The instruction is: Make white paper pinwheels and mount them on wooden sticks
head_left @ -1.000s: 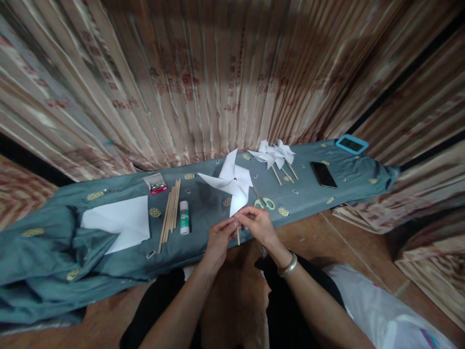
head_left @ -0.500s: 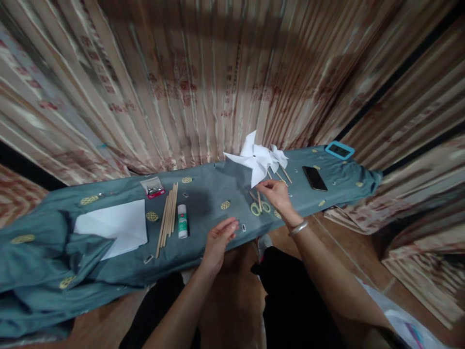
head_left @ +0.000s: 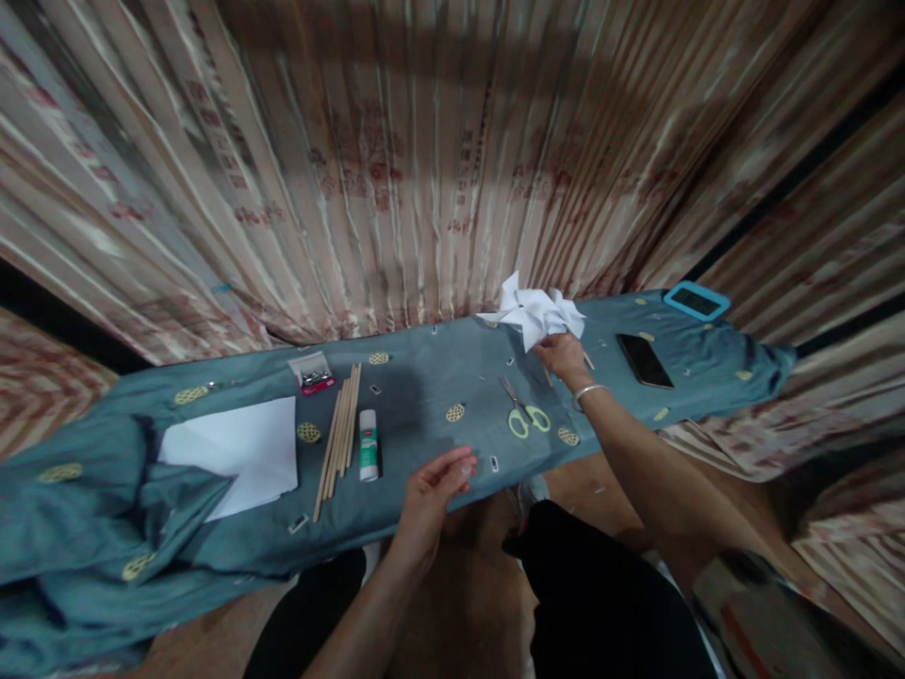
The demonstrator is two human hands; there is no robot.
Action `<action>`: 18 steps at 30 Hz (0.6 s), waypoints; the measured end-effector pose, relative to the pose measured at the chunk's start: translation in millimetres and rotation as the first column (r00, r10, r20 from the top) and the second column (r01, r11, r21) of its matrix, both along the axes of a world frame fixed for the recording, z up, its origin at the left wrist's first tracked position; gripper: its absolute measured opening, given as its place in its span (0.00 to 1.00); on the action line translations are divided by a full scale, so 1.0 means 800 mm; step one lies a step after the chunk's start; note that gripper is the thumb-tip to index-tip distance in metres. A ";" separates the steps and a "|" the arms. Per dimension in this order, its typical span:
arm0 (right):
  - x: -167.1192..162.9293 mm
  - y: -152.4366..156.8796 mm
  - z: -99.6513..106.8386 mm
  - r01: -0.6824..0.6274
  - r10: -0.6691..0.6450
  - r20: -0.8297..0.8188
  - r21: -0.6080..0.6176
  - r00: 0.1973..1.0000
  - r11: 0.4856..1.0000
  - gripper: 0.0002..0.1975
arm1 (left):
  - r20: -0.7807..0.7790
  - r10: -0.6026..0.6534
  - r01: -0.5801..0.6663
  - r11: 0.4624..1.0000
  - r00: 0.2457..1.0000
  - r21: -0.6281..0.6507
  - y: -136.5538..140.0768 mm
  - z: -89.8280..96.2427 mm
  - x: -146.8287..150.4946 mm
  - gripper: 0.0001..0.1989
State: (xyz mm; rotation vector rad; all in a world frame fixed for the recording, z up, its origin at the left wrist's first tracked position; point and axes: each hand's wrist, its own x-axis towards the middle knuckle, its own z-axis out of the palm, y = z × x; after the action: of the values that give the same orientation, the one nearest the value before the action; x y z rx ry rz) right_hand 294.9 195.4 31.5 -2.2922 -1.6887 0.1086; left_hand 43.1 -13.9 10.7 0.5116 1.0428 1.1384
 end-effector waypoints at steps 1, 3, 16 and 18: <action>0.000 0.005 -0.003 -0.003 0.003 0.016 -0.010 1.000 1.000 0.14 | 0.000 -0.008 0.008 1.000 1.000 0.000 0.000 0.000 -0.001 0.22; 0.001 0.013 -0.007 -0.013 0.014 0.042 -0.028 0.999 1.000 0.14 | 0.000 -0.021 0.021 1.000 1.000 0.001 -0.001 -0.001 -0.002 0.21; 0.004 0.034 -0.032 -0.029 0.036 0.141 -0.054 0.989 0.998 0.15 | 0.013 -0.007 0.008 1.000 1.000 -0.024 -0.009 0.001 -0.020 0.20; 0.004 0.033 -0.035 -0.032 0.039 0.155 -0.051 0.987 0.998 0.15 | 0.014 -0.002 0.002 1.000 1.000 -0.020 -0.011 0.002 -0.023 0.19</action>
State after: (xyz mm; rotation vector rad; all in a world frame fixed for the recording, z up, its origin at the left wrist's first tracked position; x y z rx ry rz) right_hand 298.3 221.9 3.5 -2.3610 -1.8215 -0.0239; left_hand 25.0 -22.6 11.9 0.4884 1.0404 1.1275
